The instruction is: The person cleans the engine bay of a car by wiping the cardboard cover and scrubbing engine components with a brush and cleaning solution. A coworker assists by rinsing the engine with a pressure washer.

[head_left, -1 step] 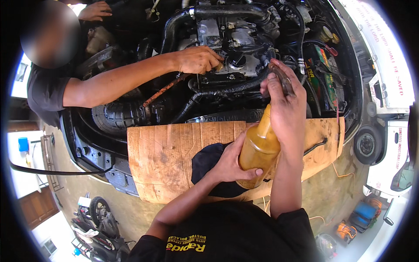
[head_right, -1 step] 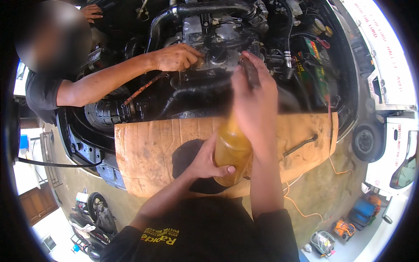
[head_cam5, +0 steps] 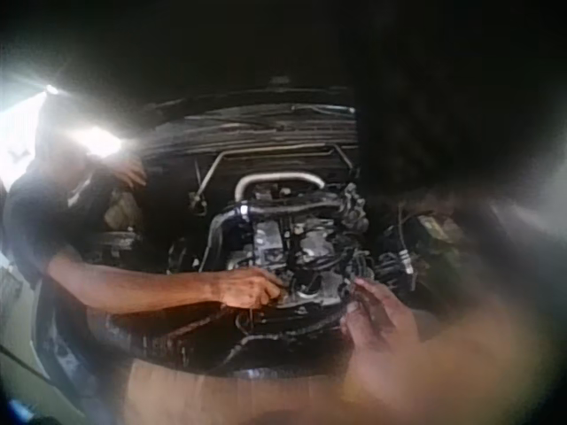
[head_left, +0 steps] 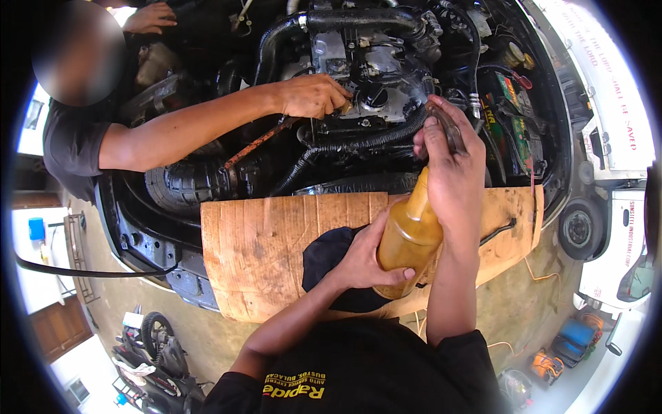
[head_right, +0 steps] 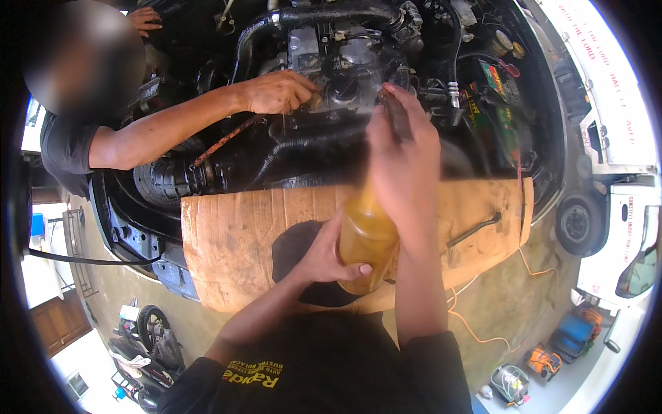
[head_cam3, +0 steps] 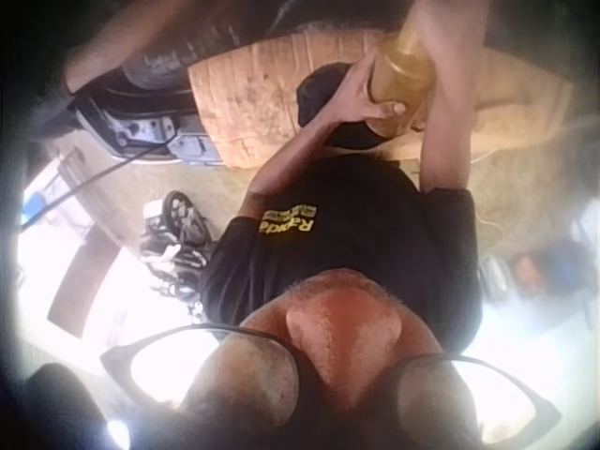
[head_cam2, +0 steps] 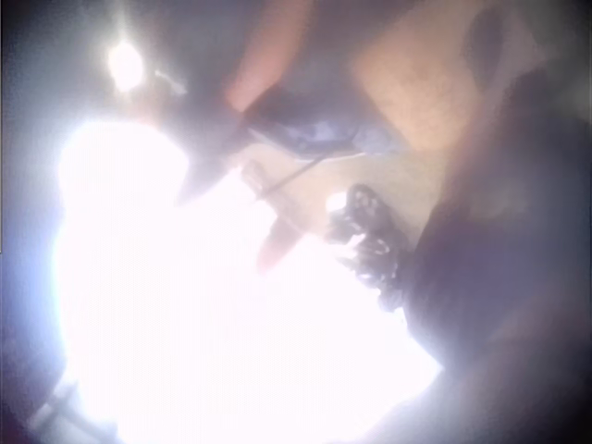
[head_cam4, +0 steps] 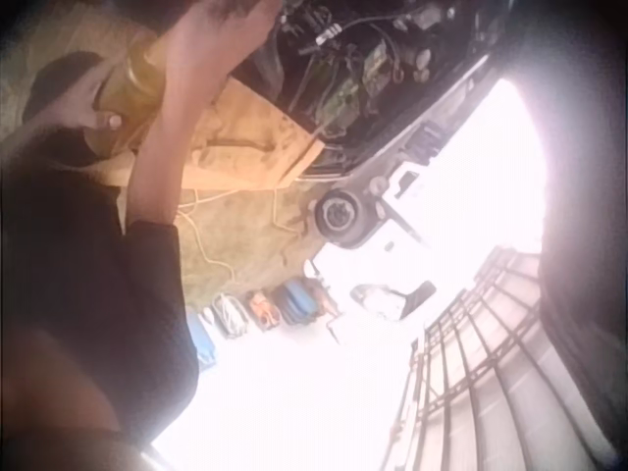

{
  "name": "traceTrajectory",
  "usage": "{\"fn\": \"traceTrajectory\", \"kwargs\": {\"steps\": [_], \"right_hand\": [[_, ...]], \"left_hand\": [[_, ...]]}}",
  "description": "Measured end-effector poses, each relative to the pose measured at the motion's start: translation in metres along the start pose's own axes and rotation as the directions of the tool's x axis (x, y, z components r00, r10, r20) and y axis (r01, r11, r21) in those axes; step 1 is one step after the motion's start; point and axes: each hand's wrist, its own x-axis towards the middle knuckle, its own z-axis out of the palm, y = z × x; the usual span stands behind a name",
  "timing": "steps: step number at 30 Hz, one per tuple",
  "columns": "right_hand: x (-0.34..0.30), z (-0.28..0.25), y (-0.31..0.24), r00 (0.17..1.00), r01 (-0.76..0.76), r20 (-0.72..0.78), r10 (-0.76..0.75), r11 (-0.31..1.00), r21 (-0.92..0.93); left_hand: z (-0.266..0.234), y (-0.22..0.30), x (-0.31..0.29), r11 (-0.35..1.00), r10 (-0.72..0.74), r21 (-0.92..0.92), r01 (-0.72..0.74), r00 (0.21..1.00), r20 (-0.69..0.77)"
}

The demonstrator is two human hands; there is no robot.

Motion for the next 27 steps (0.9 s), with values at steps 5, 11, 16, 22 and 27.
{"fn": "traceTrajectory", "kwargs": {"steps": [5, 11, 16, 22, 27], "right_hand": [[-0.001, -0.005, 0.000, 0.999, 0.038, -0.015, -0.037, 0.996, 0.086], [-0.001, -0.007, 0.004, 1.000, 0.017, 0.011, -0.018, 0.998, 0.056], [-0.002, -0.011, -0.013, 0.990, 0.113, 0.066, -0.127, 0.976, 0.187], [0.021, -0.016, -0.032, 0.969, 0.248, -0.039, -0.245, 0.944, 0.218], [0.036, -0.014, -0.002, 0.967, 0.253, -0.079, -0.240, 0.937, 0.241]], "left_hand": [[-0.002, -0.002, 0.003, 0.999, 0.038, 0.024, -0.038, 0.999, 0.007], [0.001, 0.005, -0.001, 0.998, 0.025, 0.063, -0.026, 1.000, 0.012], [0.010, 0.025, -0.002, 0.989, 0.076, 0.130, -0.071, 0.996, -0.040], [0.008, 0.041, 0.018, 0.875, 0.364, 0.385, -0.292, 0.922, -0.130], [0.026, 0.020, 0.012, 0.845, 0.410, 0.481, -0.233, 0.860, -0.304]]}}
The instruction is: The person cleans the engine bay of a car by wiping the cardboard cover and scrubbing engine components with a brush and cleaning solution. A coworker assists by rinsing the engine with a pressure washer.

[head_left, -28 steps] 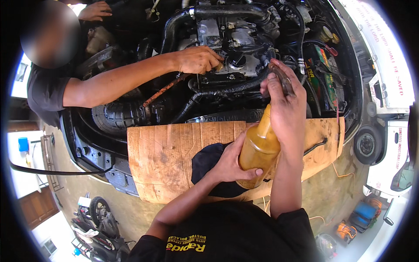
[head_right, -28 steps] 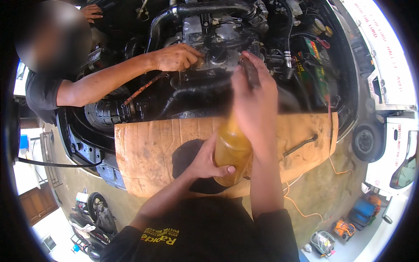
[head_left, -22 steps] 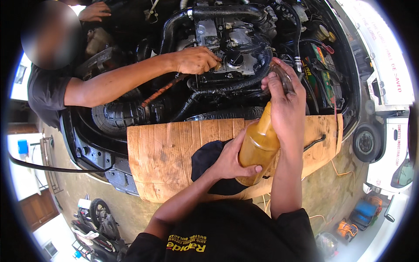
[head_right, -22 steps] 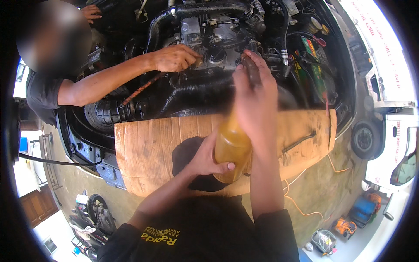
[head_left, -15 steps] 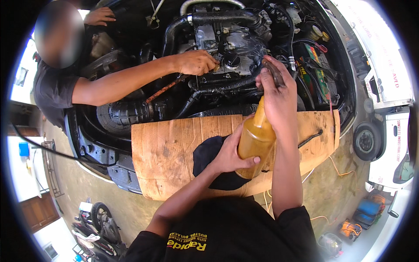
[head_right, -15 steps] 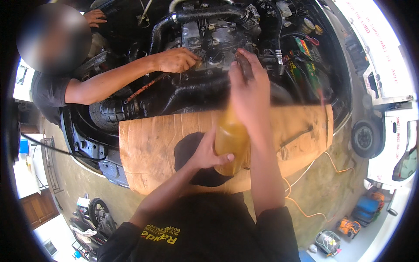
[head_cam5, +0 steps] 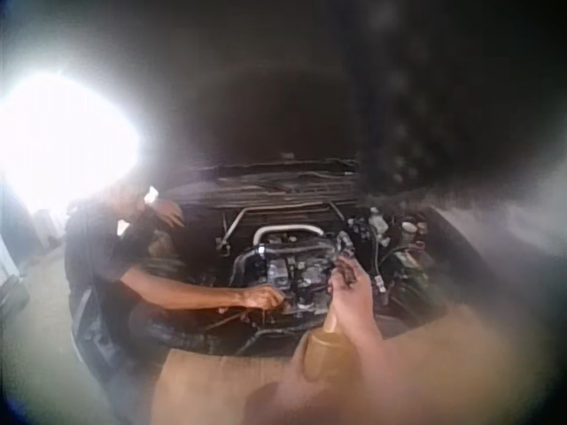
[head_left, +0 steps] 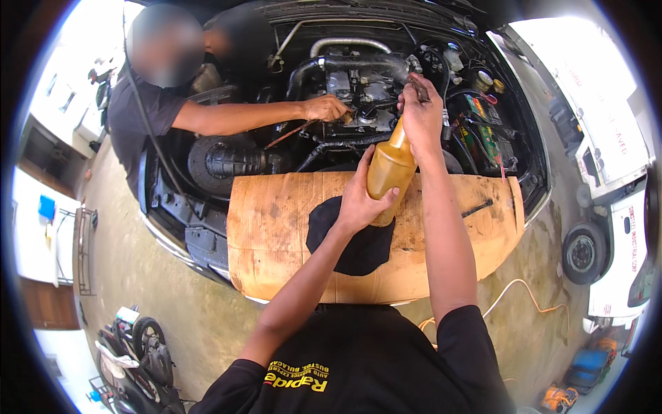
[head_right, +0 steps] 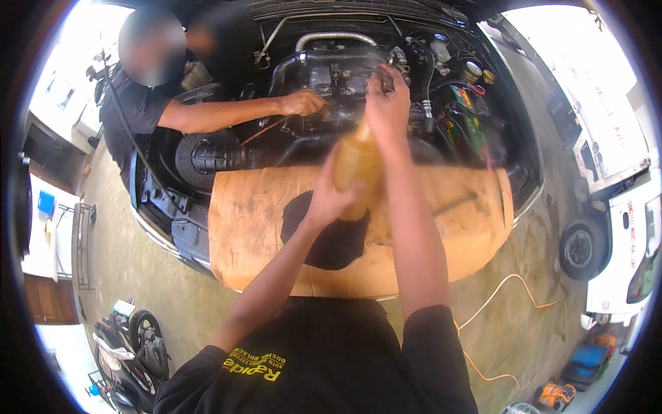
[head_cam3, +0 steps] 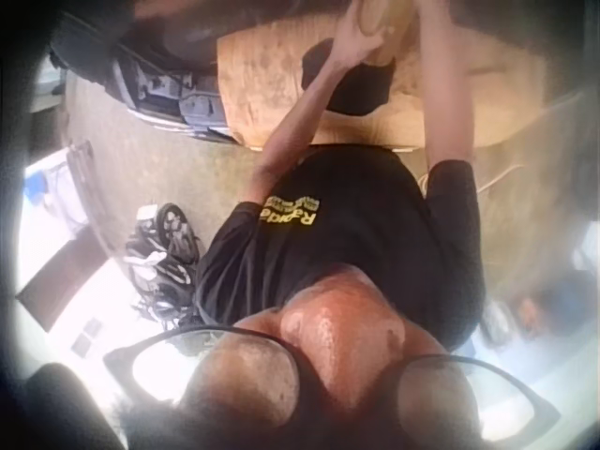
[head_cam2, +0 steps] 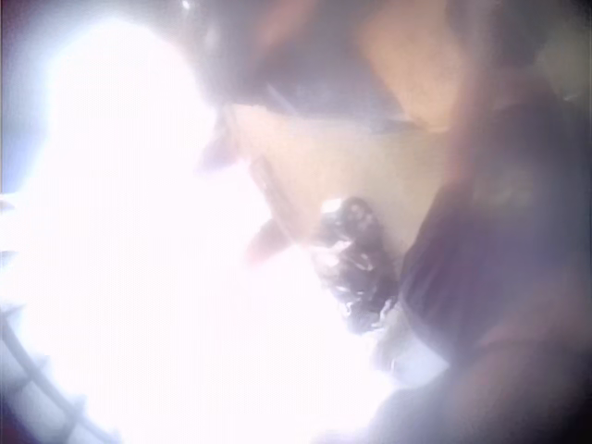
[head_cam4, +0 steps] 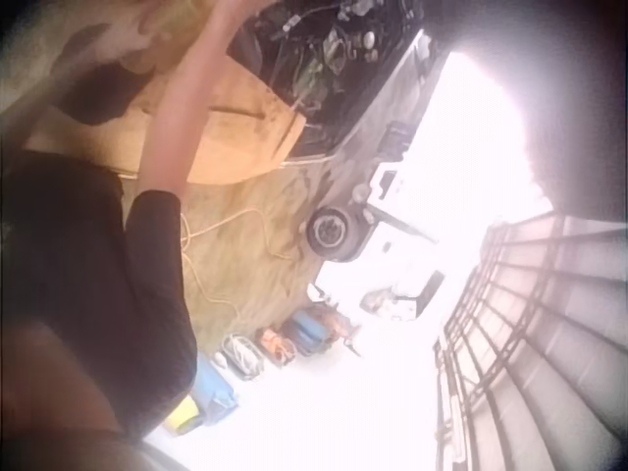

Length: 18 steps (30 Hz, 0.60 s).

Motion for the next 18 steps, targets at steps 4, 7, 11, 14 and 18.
{"fn": "traceTrajectory", "kwargs": {"steps": [4, 7, 11, 14, 18], "right_hand": [[0.001, -0.001, 0.009, 0.989, 0.143, 0.057, -0.138, 0.985, -0.095], [0.006, 0.005, 0.012, 0.995, 0.018, 0.094, -0.019, 1.000, 0.011], [0.019, 0.013, 0.028, 0.972, 0.226, 0.000, -0.234, 0.937, -0.267], [0.026, 0.012, 0.040, 0.990, 0.139, 0.049, -0.130, 0.956, -0.258], [0.022, 0.009, 0.044, 0.992, 0.029, 0.124, -0.011, 0.989, -0.142]], "left_hand": [[0.006, 0.007, -0.013, 0.970, 0.085, 0.235, -0.053, 0.988, -0.128], [0.007, 0.016, -0.016, 0.976, 0.037, 0.218, -0.003, 0.987, -0.155], [0.020, 0.023, -0.019, 0.947, -0.018, 0.310, 0.086, 0.976, -0.218], [0.033, 0.028, -0.023, 0.910, -0.046, 0.385, 0.155, 0.960, -0.277], [0.047, 0.033, -0.031, 0.862, -0.093, 0.443, 0.247, 0.936, -0.340]]}}
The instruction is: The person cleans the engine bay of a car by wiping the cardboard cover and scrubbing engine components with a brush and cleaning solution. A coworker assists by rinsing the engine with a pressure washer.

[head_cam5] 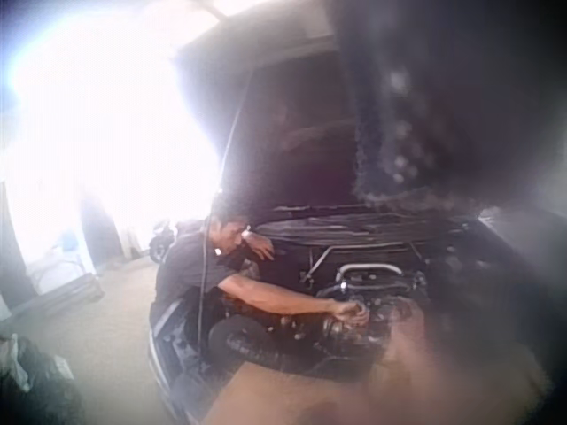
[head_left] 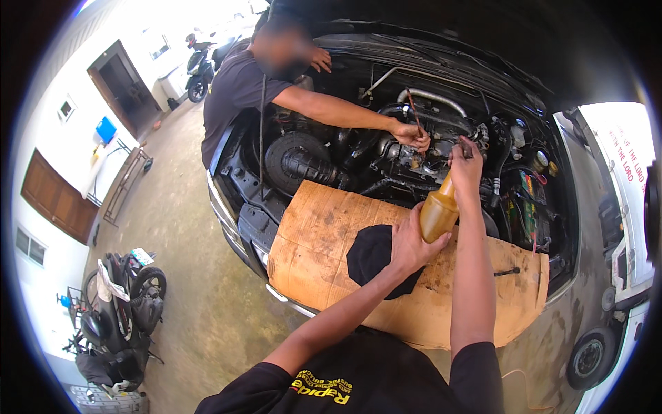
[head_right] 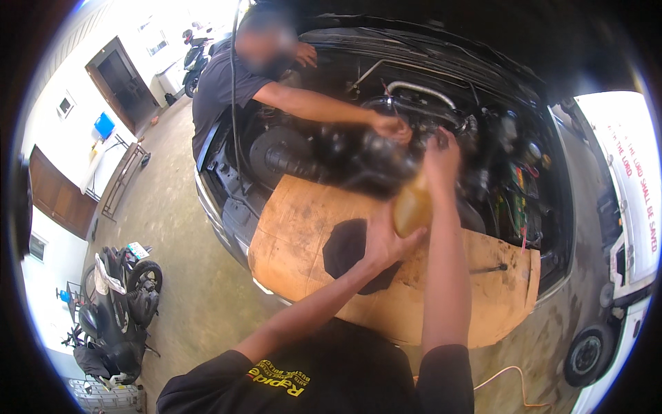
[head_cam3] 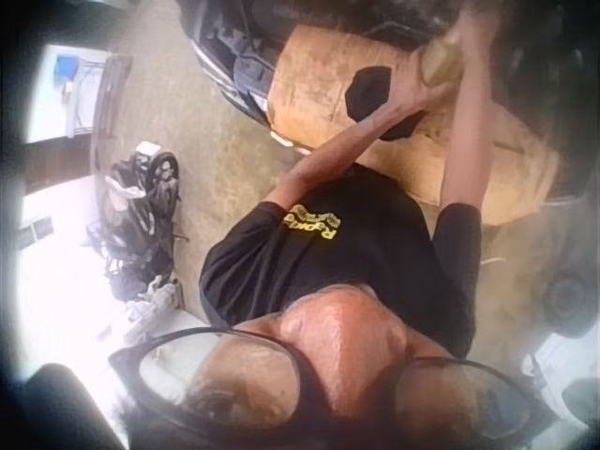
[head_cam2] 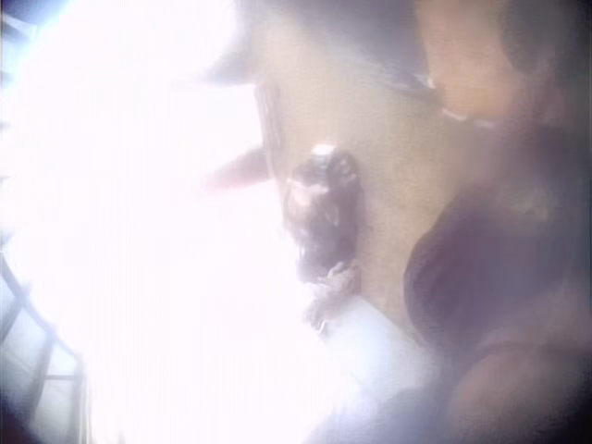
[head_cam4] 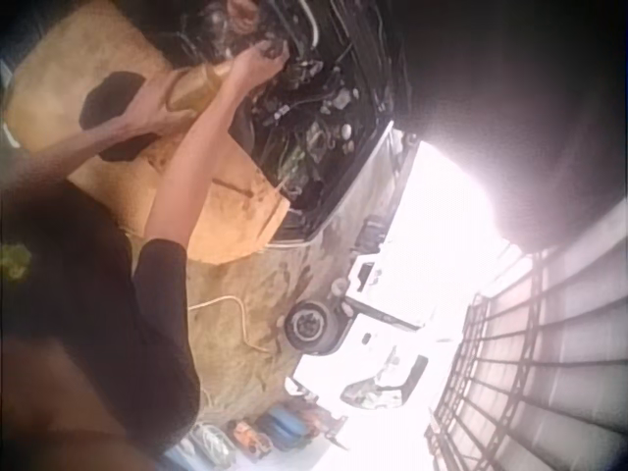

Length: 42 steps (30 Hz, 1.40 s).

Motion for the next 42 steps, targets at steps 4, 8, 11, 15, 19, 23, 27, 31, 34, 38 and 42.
{"fn": "traceTrajectory", "kwargs": {"steps": [4, 8, 11, 15, 19, 23, 27, 31, 34, 38, 42], "right_hand": [[-0.010, -0.006, -0.005, 0.974, -0.221, 0.067, 0.216, 0.972, 0.080], [-0.014, -0.017, -0.007, 0.973, -0.217, 0.118, 0.198, 0.960, 0.179], [-0.013, -0.022, -0.003, 0.975, -0.212, 0.097, 0.199, 0.966, 0.146], [-0.015, -0.026, 0.000, 0.969, -0.247, 0.060, 0.239, 0.944, 0.217], [-0.017, -0.027, -0.002, 0.965, -0.260, 0.029, 0.259, 0.948, 0.184], [-0.017, -0.029, -0.005, 0.952, -0.305, 0.020, 0.305, 0.943, 0.136], [-0.017, -0.031, -0.007, 0.955, -0.295, 0.019, 0.296, 0.942, 0.161], [-0.021, -0.034, -0.012, 0.959, -0.278, -0.004, 0.284, 0.943, 0.184], [-0.025, -0.037, -0.018, 0.969, -0.238, -0.020, 0.247, 0.950, 0.203], [-0.030, -0.039, -0.024, 0.958, -0.274, -0.025, 0.285, 0.940, 0.203], [-0.032, -0.043, -0.022, 0.971, -0.229, -0.015, 0.237, 0.949, 0.215]], "left_hand": [[0.001, 0.003, -0.008, 0.998, -0.047, -0.028, 0.048, 0.998, 0.042], [0.005, 0.003, -0.007, 0.998, -0.057, -0.019, 0.059, 0.994, 0.098], [0.010, 0.000, -0.002, 0.997, -0.052, -0.046, 0.057, 0.992, 0.114], [0.013, -0.001, -0.001, 0.999, -0.035, -0.004, 0.035, 0.992, 0.125], [0.011, -0.002, -0.001, 0.999, -0.038, 0.017, 0.036, 0.987, 0.157], [0.010, -0.002, 0.000, 1.000, -0.019, 0.006, 0.018, 0.989, 0.149], [0.009, -0.002, 0.003, 1.000, -0.019, 0.021, 0.015, 0.981, 0.193], [0.007, -0.002, 0.001, 1.000, -0.009, 0.003, 0.009, 0.983, 0.185], [0.007, -0.002, -0.002, 1.000, 0.007, 0.008, -0.009, 0.982, 0.189], [0.005, -0.004, -0.003, 1.000, 0.028, -0.007, -0.027, 0.981, 0.192], [0.005, -0.005, -0.005, 0.996, 0.040, -0.080, -0.025, 0.981, 0.187]]}}
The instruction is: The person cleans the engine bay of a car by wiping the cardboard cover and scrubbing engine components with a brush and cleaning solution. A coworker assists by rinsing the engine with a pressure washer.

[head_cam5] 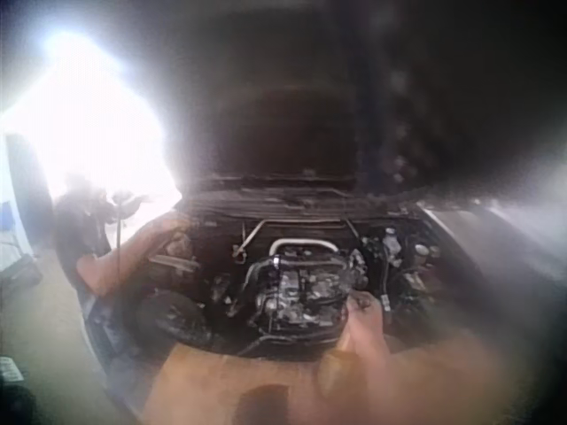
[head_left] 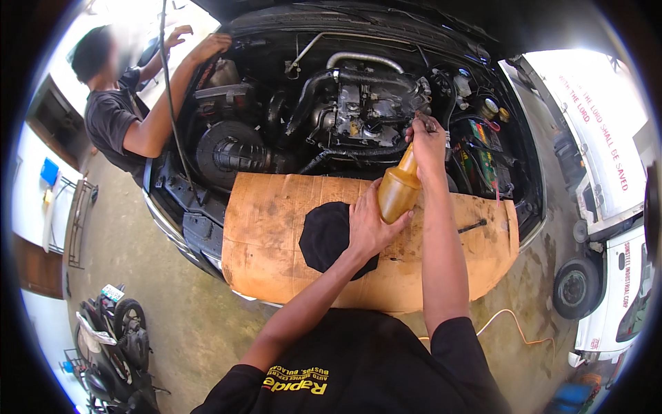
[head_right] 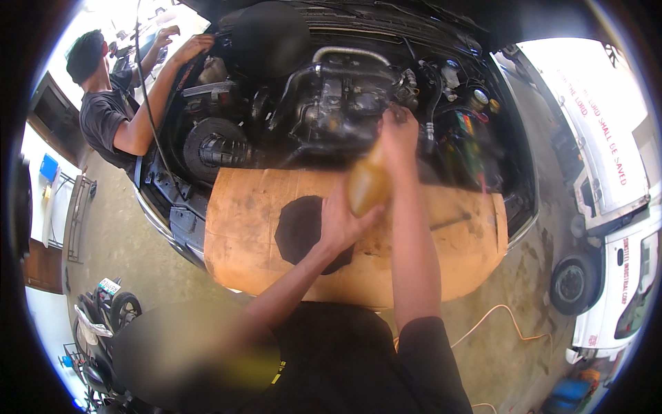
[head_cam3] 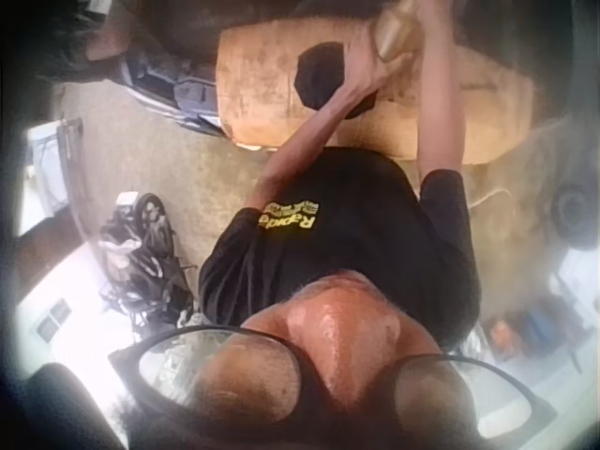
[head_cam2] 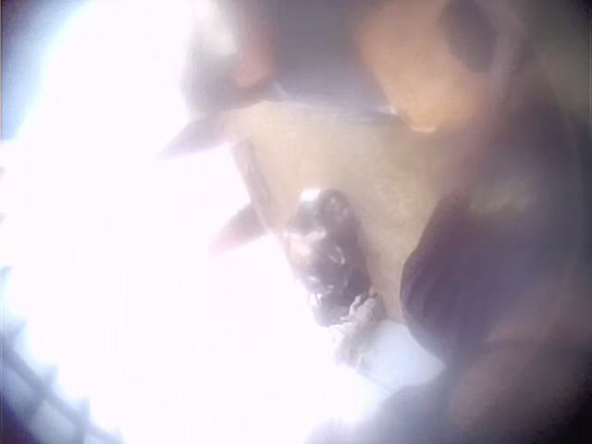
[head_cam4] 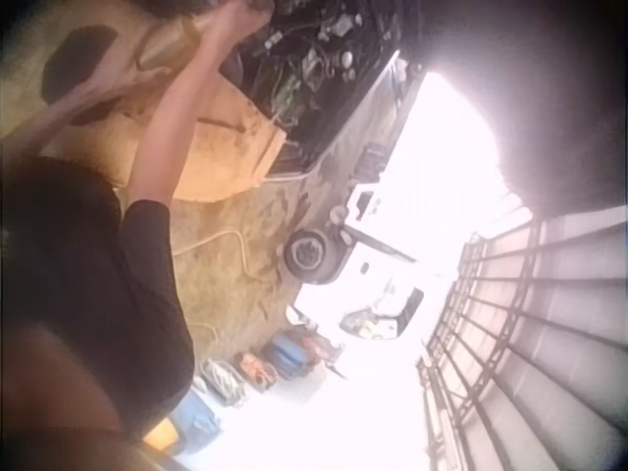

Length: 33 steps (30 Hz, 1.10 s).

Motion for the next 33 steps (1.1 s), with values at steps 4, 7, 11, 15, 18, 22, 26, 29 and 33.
{"fn": "traceTrajectory", "kwargs": {"steps": [4, 7, 11, 15, 18, 22, 26, 29, 33], "right_hand": [[0.002, -0.006, 0.002, 0.995, -0.001, 0.098, 0.010, 0.996, -0.093], [0.000, -0.009, -0.004, 0.970, -0.081, 0.227, 0.085, 0.996, -0.027], [-0.001, -0.015, -0.007, 0.949, -0.105, 0.286, 0.131, 0.989, -0.105], [0.007, -0.008, 0.005, 0.948, -0.156, 0.284, 0.147, 0.988, 0.010], [0.013, -0.003, 0.013, 0.961, -0.115, 0.253, 0.115, 0.993, -0.015], [0.014, 0.007, 0.013, 0.957, -0.121, 0.266, 0.113, 0.993, 0.014], [0.002, 0.012, 0.006, 0.967, -0.145, 0.225, 0.120, 0.985, 0.095], [-0.002, 0.013, 0.004, 0.974, -0.031, 0.222, 0.053, 0.994, -0.102], [-0.004, 0.015, 0.003, 0.961, -0.083, 0.257, 0.102, 0.993, -0.084]], "left_hand": [[-0.002, 0.001, -0.006, 0.990, 0.023, -0.139, -0.023, 1.000, -0.006], [-0.010, -0.001, -0.012, 0.971, 0.027, -0.237, -0.033, 0.999, -0.031], [-0.009, -0.003, -0.021, 0.993, 0.088, -0.059, -0.098, 0.985, -0.151], [-0.007, -0.012, -0.023, 0.985, 0.081, -0.142, -0.102, 0.986, -0.146], [-0.004, -0.011, -0.027, 0.987, 0.082, -0.124, -0.105, 0.981, -0.178], [-0.006, -0.005, -0.027, 0.991, 0.049, -0.113, -0.073, 0.979, -0.200], [-0.007, -0.004, -0.026, 0.977, 0.099, -0.157, -0.146, 0.956, -0.276], [-0.004, -0.009, -0.022, 0.958, 0.054, -0.258, -0.124, 0.963, -0.264], [0.006, -0.013, -0.016, 0.984, 0.034, -0.164, -0.068, 0.978, -0.206]]}}
